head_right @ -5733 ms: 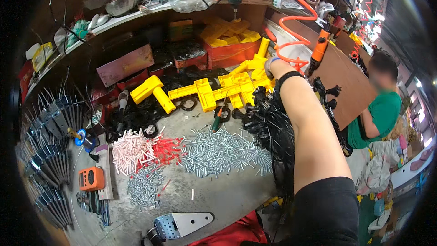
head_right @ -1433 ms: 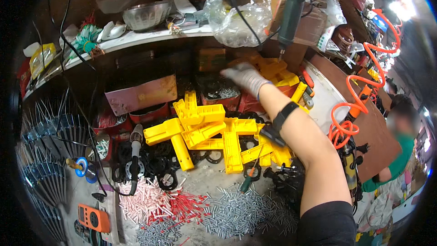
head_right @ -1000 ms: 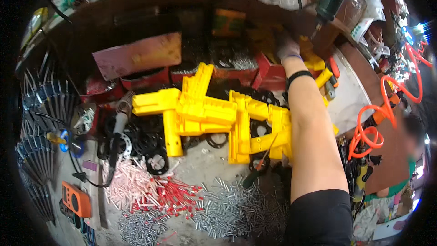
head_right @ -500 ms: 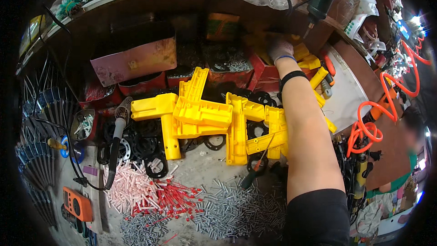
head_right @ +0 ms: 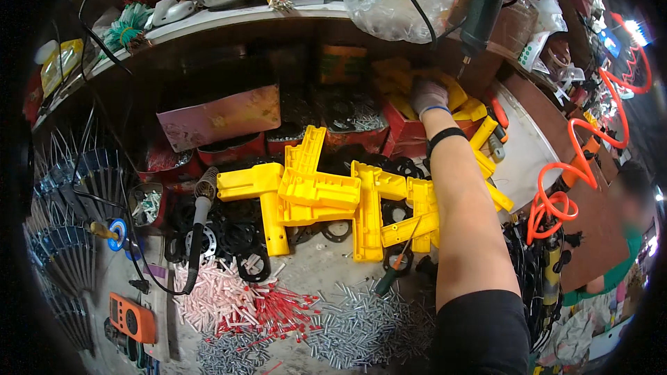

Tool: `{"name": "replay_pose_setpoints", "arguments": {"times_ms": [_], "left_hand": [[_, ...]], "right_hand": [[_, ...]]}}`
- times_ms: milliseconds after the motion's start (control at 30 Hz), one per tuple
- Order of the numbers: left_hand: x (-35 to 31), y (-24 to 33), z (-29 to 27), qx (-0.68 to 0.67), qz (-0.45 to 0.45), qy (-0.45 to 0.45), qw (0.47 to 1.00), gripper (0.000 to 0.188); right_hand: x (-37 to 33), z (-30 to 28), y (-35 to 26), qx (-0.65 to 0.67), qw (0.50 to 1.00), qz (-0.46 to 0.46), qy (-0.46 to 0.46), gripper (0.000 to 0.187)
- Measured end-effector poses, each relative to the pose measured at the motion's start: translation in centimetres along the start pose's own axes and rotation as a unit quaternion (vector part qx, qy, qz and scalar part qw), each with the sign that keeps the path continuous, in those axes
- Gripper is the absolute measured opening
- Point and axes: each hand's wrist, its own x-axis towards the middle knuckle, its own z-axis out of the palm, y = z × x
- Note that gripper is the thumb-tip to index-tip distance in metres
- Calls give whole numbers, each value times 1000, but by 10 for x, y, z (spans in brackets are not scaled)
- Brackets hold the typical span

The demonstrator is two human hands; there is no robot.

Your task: Assembling and soldering wires into yellow plastic housings at a crowded workshop table.

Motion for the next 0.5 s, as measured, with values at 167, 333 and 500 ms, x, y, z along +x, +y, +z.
{"name": "replay_pose_setpoints", "arguments": {"times_ms": [167, 333, 500], "left_hand": [[9, 3, -7, 104, 220, -23, 970, 15], [11, 19, -9, 184, 377, 33, 907, 16], [17, 23, -6, 169, 450, 76, 873, 25]], "right_hand": [[-26, -38, 2, 1, 988, -50, 149, 46], [-65, -82, 17, -118, 977, -61, 168, 49], [-124, -93, 40, -91, 984, -38, 151, 46]]}}
